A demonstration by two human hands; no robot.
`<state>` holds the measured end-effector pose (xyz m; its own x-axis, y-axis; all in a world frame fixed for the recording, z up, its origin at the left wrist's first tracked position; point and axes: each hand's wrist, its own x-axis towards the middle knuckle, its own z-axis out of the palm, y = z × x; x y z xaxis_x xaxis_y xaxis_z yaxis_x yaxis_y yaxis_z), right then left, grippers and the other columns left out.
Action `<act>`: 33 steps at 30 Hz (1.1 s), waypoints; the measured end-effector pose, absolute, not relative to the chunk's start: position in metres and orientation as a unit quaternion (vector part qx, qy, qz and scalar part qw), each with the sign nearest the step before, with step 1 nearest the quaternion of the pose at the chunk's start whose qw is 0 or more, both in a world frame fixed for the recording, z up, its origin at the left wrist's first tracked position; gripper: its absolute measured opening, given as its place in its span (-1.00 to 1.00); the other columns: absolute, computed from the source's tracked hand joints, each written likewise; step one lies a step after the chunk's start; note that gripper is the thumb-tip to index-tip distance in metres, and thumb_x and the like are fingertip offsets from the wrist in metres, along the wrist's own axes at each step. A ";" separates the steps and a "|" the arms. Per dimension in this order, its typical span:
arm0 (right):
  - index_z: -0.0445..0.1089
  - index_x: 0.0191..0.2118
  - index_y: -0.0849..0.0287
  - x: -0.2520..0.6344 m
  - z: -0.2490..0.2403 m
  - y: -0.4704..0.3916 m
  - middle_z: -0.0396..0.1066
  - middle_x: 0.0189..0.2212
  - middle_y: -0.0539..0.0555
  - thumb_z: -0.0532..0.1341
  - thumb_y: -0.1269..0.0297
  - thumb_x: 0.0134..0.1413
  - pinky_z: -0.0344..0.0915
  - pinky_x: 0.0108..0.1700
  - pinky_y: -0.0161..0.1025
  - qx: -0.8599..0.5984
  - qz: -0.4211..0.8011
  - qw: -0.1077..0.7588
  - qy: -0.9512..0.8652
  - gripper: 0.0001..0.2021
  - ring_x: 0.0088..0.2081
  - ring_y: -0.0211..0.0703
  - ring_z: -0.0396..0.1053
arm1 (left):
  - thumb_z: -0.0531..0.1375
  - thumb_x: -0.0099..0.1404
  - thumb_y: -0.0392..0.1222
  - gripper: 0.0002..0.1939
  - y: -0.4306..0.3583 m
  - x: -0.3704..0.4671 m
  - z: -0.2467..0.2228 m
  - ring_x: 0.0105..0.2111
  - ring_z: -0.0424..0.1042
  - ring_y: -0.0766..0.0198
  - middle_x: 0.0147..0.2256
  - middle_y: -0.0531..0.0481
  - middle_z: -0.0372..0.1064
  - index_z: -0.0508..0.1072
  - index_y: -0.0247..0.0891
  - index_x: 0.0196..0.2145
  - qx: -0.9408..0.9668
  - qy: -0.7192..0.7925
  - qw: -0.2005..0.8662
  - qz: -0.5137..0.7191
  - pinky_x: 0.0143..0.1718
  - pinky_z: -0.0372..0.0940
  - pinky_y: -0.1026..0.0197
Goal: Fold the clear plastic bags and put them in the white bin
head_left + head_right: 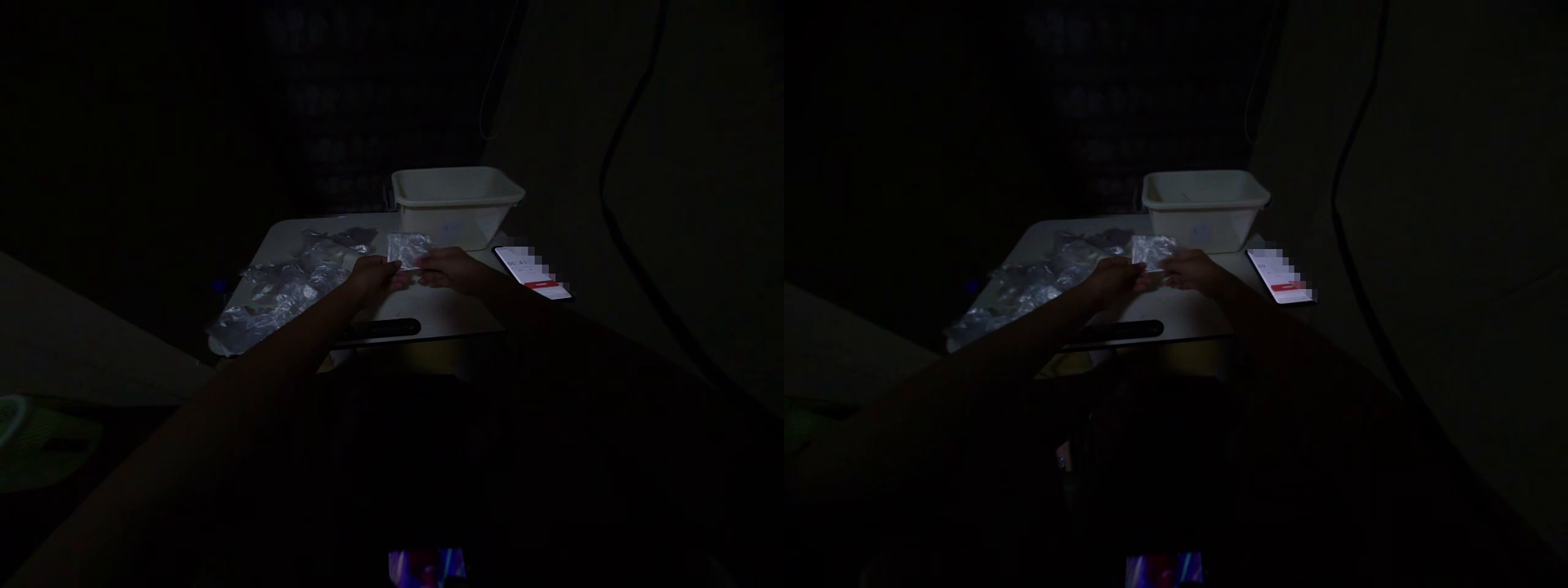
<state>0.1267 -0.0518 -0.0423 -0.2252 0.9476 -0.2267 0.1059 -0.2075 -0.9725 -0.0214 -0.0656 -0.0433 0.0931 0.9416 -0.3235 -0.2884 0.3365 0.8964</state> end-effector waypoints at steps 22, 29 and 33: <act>0.25 -0.57 0.19 0.131 -0.036 -0.054 0.30 -0.62 -0.06 0.13 0.41 -0.18 0.16 -0.56 -0.43 -0.498 0.601 0.387 -0.490 -0.95 -0.59 -0.39 0.27 | 0.05 0.09 -0.45 -0.84 -0.064 -0.024 -0.045 -0.67 0.29 0.46 -0.68 0.07 0.23 0.20 -0.38 -0.61 0.421 0.497 0.595 0.472 -0.47 0.29 0.26; 0.20 -0.59 0.20 0.127 -0.034 -0.055 0.22 -0.72 -0.10 0.14 0.40 -0.17 0.12 -0.61 -0.47 -0.545 0.543 0.421 -0.480 -0.91 -0.66 -0.44 0.21 | 0.08 0.08 -0.43 -0.85 -0.067 -0.023 -0.043 -0.67 0.29 0.47 -0.68 0.07 0.24 0.22 -0.39 -0.61 0.427 0.504 0.591 0.464 -0.50 0.29 0.31; 0.18 -0.63 0.23 0.126 -0.038 -0.051 0.20 -0.77 -0.11 0.15 0.46 -0.23 0.11 -0.63 -0.47 -0.564 0.508 0.421 -0.496 -0.88 -0.68 -0.43 0.21 | 0.08 0.07 -0.43 -0.84 -0.066 -0.022 -0.043 -0.66 0.30 0.47 -0.68 0.06 0.25 0.22 -0.38 -0.62 0.426 0.506 0.590 0.463 -0.51 0.27 0.34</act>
<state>0.1265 -0.0511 -0.0380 -0.0089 0.9879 -0.1551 0.1309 -0.1526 -0.9796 -0.0223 -0.0657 -0.0430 0.0600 0.9774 -0.2027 -0.1157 0.2085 0.9712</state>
